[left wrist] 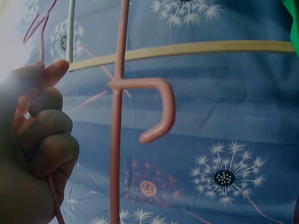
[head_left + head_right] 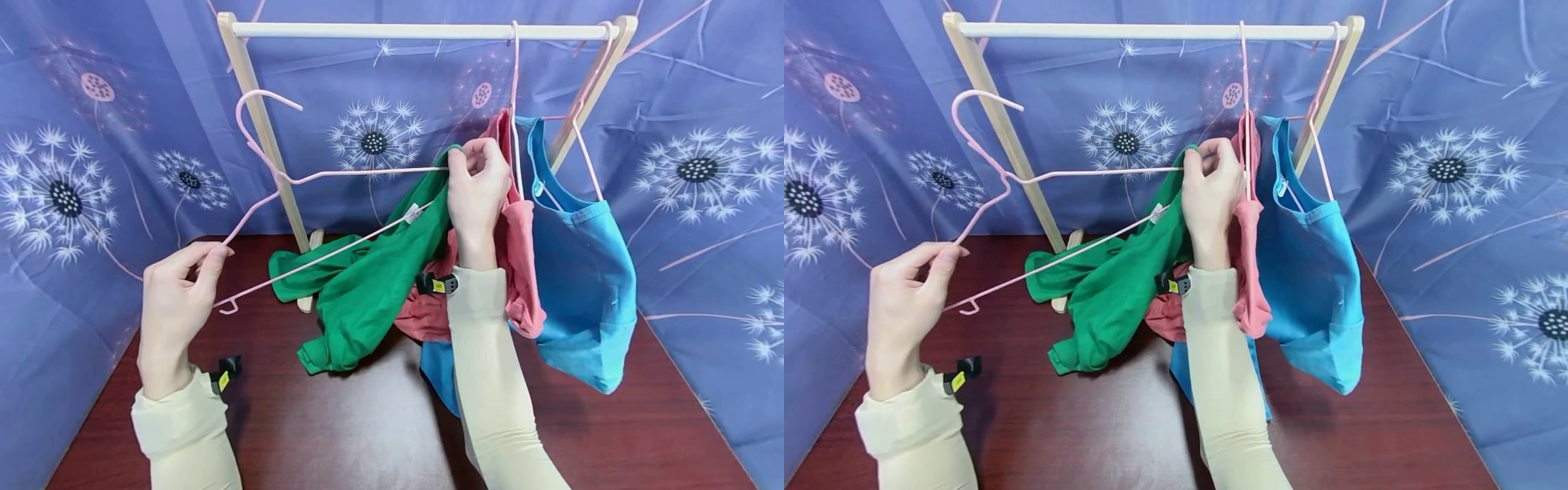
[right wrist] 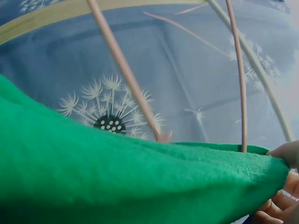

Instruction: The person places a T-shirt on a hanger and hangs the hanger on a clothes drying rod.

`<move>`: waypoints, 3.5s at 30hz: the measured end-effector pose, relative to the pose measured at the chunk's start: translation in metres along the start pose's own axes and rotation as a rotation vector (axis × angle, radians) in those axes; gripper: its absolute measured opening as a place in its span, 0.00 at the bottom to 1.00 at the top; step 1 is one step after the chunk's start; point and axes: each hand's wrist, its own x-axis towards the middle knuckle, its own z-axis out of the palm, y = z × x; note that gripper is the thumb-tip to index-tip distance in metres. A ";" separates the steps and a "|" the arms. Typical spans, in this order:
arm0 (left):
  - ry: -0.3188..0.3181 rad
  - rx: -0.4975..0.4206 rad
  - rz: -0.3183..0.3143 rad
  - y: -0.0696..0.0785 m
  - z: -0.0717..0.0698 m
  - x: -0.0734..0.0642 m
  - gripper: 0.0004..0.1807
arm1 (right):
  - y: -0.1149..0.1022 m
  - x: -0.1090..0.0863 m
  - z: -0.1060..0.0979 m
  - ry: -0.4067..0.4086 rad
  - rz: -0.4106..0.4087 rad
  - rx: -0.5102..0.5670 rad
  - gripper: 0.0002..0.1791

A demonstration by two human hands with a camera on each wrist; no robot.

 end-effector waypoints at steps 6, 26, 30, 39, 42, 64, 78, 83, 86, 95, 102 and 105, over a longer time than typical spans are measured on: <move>-0.006 0.000 0.046 0.002 0.008 0.002 0.06 | -0.008 -0.006 0.000 -0.031 -0.021 0.001 0.04; 0.020 -0.046 0.119 0.005 0.042 0.000 0.03 | -0.034 -0.017 0.013 -0.165 -0.185 -0.195 0.05; 0.002 -0.052 0.119 0.008 0.040 0.001 0.03 | -0.035 -0.015 0.010 -0.181 -0.201 -0.165 0.05; 0.043 -0.034 0.043 0.008 0.007 0.002 0.04 | -0.031 -0.001 -0.002 -0.179 -0.136 -0.109 0.07; 0.002 -0.040 0.023 0.012 0.004 0.002 0.04 | -0.029 0.002 -0.004 -0.167 -0.122 -0.133 0.07; 0.024 -0.091 0.081 0.013 0.058 0.003 0.04 | -0.020 -0.007 -0.006 -0.358 -0.303 -0.288 0.12; 0.039 -0.115 0.070 0.021 0.055 0.003 0.03 | 0.000 0.000 -0.013 -0.479 -0.659 -0.351 0.14; 0.049 -0.119 0.078 0.022 0.054 0.003 0.02 | 0.003 0.003 -0.017 -0.495 -0.661 -0.328 0.13; 0.045 -0.119 0.085 0.022 0.054 0.003 0.02 | 0.005 0.004 -0.018 -0.479 -0.667 -0.316 0.12; 0.074 -0.120 0.101 0.024 0.061 0.001 0.02 | 0.009 0.003 -0.016 -0.361 -0.806 -0.266 0.11; 0.078 -0.121 0.111 0.025 0.064 0.001 0.03 | 0.012 0.001 -0.015 -0.353 -0.801 -0.225 0.08; 0.077 -0.117 0.115 0.025 0.065 0.002 0.03 | 0.013 0.000 -0.013 -0.339 -0.826 -0.226 0.08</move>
